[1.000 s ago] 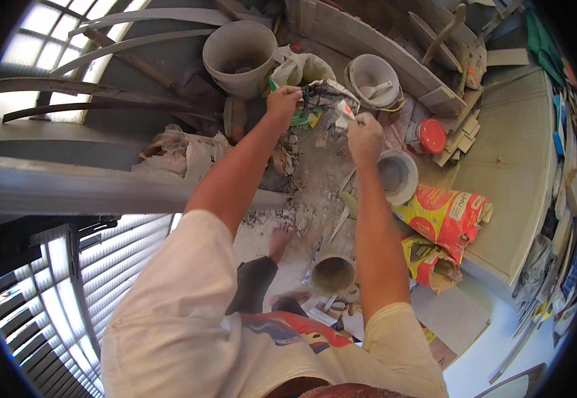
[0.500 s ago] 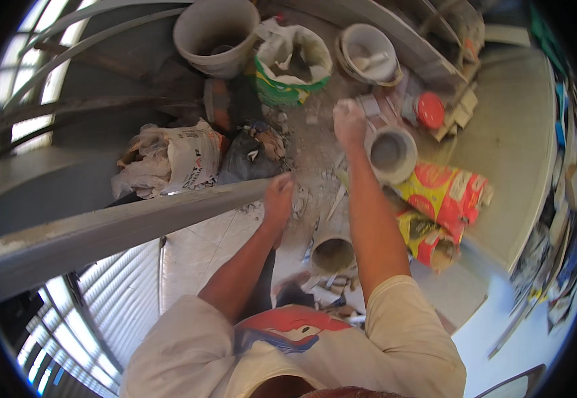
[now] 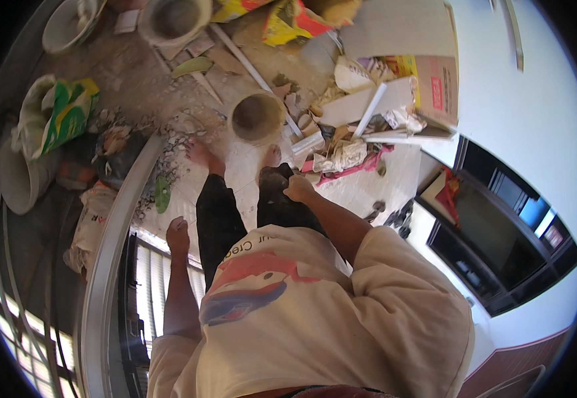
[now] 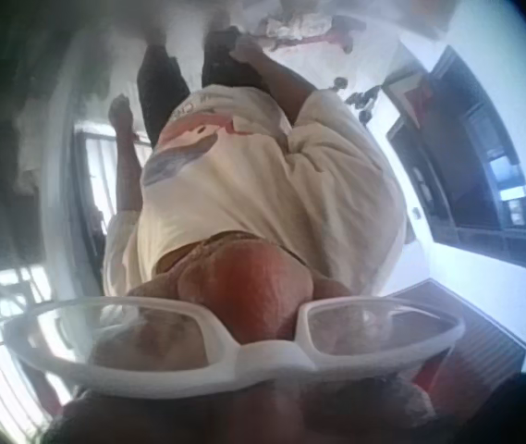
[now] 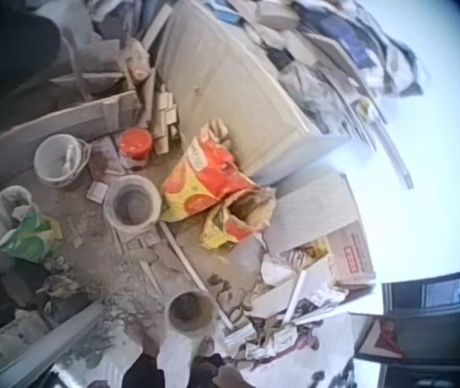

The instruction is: The person scoops dry cement powder from a bag into a bucket using a trowel, then carries the bucket to a tiled area and mixes the contents with water using the trowel.

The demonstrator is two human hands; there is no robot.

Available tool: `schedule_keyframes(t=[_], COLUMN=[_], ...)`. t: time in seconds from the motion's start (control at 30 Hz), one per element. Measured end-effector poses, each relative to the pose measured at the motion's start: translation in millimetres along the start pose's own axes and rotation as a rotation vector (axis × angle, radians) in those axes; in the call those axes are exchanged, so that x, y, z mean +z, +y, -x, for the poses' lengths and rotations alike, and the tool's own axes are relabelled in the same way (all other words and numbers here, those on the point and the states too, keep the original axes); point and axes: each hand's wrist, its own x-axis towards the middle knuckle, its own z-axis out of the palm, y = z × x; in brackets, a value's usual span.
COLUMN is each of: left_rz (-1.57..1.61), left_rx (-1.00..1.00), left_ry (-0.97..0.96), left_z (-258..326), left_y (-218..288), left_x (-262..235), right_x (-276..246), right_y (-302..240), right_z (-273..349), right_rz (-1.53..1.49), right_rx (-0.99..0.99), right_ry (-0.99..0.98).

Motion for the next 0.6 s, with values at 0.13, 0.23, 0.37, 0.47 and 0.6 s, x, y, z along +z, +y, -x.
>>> schedule_keyframes(t=[0.13,0.23,0.37,0.47,0.6], left_rz=[-0.022,0.178,0.343,0.151,0.049], left_rx=[-0.026,-0.132,-0.095,-0.084,-0.213], left_ry=[-0.066,-0.104,-0.299,-0.428,-0.413], left_z=[-27.8,-34.3,-18.9,11.0,26.0], left_y=[7.8,65.2,121.2,158.8,188.4], left_x=[20.5,68.7,150.6,214.4,272.8], right_x=[33.1,17.1,35.8,145.5,186.5], right_y=[66.7,84.6,128.8,189.3,240.3], right_z=[24.8,51.9,75.9,71.1,49.8], right_rz=[-0.175,-0.589,-0.573,-0.461,-0.730], right_rx=[0.034,0.227,0.266,0.225,0.351], right_ry=[0.085,0.209,0.167,0.066,-0.114])
